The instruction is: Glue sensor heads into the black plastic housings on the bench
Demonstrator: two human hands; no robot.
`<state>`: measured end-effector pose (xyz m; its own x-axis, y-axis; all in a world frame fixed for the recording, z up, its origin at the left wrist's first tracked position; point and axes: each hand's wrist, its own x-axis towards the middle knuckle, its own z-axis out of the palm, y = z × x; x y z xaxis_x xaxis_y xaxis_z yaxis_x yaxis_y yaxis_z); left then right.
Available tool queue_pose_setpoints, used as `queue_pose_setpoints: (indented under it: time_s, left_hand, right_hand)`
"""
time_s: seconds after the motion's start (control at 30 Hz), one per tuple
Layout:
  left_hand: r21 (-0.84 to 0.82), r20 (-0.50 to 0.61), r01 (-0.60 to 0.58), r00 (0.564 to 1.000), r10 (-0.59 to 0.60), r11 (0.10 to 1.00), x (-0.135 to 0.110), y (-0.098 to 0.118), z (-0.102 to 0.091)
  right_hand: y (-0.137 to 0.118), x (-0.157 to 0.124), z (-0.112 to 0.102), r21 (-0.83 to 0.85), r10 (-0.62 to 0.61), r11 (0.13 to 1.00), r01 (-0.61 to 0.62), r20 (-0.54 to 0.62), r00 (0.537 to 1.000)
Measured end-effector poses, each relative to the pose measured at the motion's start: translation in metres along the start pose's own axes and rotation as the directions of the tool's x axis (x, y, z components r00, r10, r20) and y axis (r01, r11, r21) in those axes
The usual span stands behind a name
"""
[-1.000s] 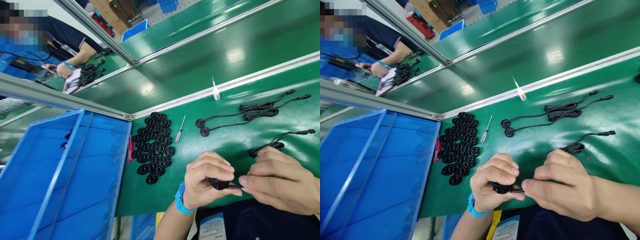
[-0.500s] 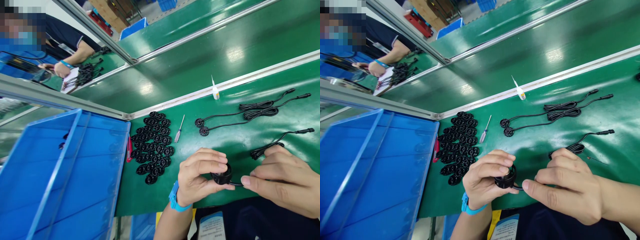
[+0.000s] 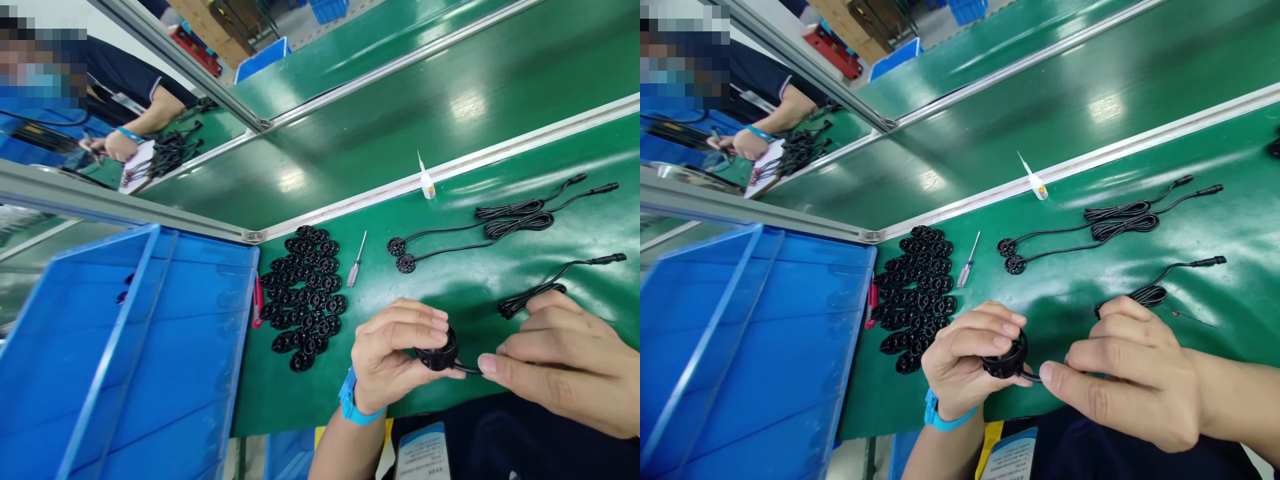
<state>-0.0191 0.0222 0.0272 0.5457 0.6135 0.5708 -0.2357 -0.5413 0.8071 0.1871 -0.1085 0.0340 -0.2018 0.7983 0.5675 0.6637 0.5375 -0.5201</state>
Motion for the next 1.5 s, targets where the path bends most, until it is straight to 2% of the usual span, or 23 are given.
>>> queue_pose_setpoints:
  time_s: [0.1, 0.17, 0.2, 0.27, 0.33, 0.4, 0.47, 0.53, 0.6, 0.67, 0.73, 0.8, 0.87, 0.97, 1.07, 1.13, 1.23, 1.33, 1.43, 1.5]
  left_hand:
    - [0.002, 0.021, 0.015, 1.000, -0.015, 1.000, -0.003, -0.002, -0.002]
    - [0.015, 0.009, 0.050, 0.999, -0.050, 0.999, -0.006, -0.004, -0.004]
    - [0.018, -0.031, 0.063, 0.998, -0.063, 0.998, -0.007, -0.006, -0.006]
    - [0.015, -0.191, 0.071, 0.979, -0.067, 0.997, -0.008, -0.008, -0.009]
    - [0.017, -0.406, 0.073, 0.912, -0.060, 0.997, -0.007, -0.010, -0.012]
    - [0.044, -0.572, 0.098, 0.819, -0.056, 0.994, -0.004, -0.012, -0.016]
    - [0.083, -0.653, 0.134, 0.756, -0.047, 0.988, -0.002, -0.012, -0.020]
    - [0.123, -0.664, 0.160, 0.747, -0.039, 0.979, -0.001, -0.013, -0.025]
    - [0.177, -0.628, 0.200, 0.777, -0.046, 0.964, -0.001, -0.012, -0.030]
    - [0.288, -0.531, 0.277, 0.843, -0.088, 0.917, -0.001, -0.011, -0.035]
    - [0.463, -0.371, 0.341, 0.913, -0.170, 0.818, -0.001, -0.011, -0.039]
    - [0.634, -0.183, 0.316, 0.948, -0.261, 0.706, 0.000, -0.011, -0.042]
    - [0.738, -0.027, 0.247, 0.941, -0.337, 0.628, 0.000, -0.012, -0.044]
    - [0.812, 0.125, 0.174, 0.881, -0.456, 0.558, -0.001, -0.011, -0.044]
    - [0.856, 0.187, 0.130, 0.824, -0.535, 0.500, -0.002, -0.011, -0.042]
    - [0.864, 0.199, 0.120, 0.810, -0.551, 0.489, -0.002, -0.012, -0.041]
    - [0.845, 0.230, 0.098, 0.820, -0.524, 0.525, -0.003, -0.020, -0.038]
    - [0.840, 0.255, 0.029, 0.860, -0.442, 0.542, -0.006, -0.035, -0.037]
    - [0.865, 0.233, -0.068, 0.932, -0.279, 0.497, -0.007, -0.052, -0.038]
    - [0.881, 0.214, -0.124, 0.965, -0.151, 0.457, -0.006, -0.057, -0.040]
  right_hand:
    - [0.002, 0.006, 0.000, 0.008, -0.016, 1.000, 0.016, -0.015, 1.000]
    - [0.007, 0.012, 0.004, 0.016, 0.000, 1.000, 0.001, -0.066, 0.998]
    - [0.011, 0.016, 0.008, 0.022, 0.029, 0.999, -0.027, -0.101, 0.994]
    - [0.020, 0.023, 0.019, 0.047, 0.115, 0.993, -0.109, -0.157, 0.981]
    - [0.030, 0.029, 0.034, 0.078, 0.180, 0.982, -0.171, -0.126, 0.975]
    - [0.039, 0.034, 0.048, 0.065, 0.186, 0.981, -0.185, -0.017, 0.982]
    - [0.046, 0.040, 0.061, -0.030, 0.166, 0.986, -0.164, 0.101, 0.981]
    - [0.053, 0.046, 0.072, -0.146, 0.158, 0.980, -0.135, 0.162, 0.974]
    - [0.059, 0.051, 0.081, -0.228, 0.160, 0.967, -0.117, 0.185, 0.970]
    - [0.064, 0.054, 0.087, -0.281, 0.164, 0.954, -0.102, 0.209, 0.964]
    - [0.068, 0.054, 0.086, -0.330, 0.165, 0.941, -0.078, 0.245, 0.955]
    - [0.069, 0.050, 0.076, -0.368, 0.164, 0.928, -0.054, 0.275, 0.947]
    - [0.071, 0.041, 0.055, -0.402, 0.165, 0.915, -0.036, 0.290, 0.943]
    - [0.075, 0.017, 0.007, -0.448, 0.209, 0.892, -0.052, 0.308, 0.928]
    - [0.086, -0.016, -0.038, -0.485, 0.306, 0.869, -0.096, 0.376, 0.875]
    - [0.093, -0.035, -0.056, -0.519, 0.359, 0.846, -0.120, 0.391, 0.848]
    - [0.103, -0.049, -0.060, -0.584, 0.401, 0.795, -0.162, 0.308, 0.862]
    - [0.113, -0.046, -0.054, -0.678, 0.438, 0.695, -0.239, 0.135, 0.889]
    - [0.134, -0.040, -0.059, -0.740, 0.462, 0.578, -0.345, -0.051, 0.885]
    - [0.155, -0.041, -0.074, -0.756, 0.472, 0.478, -0.448, -0.209, 0.856]
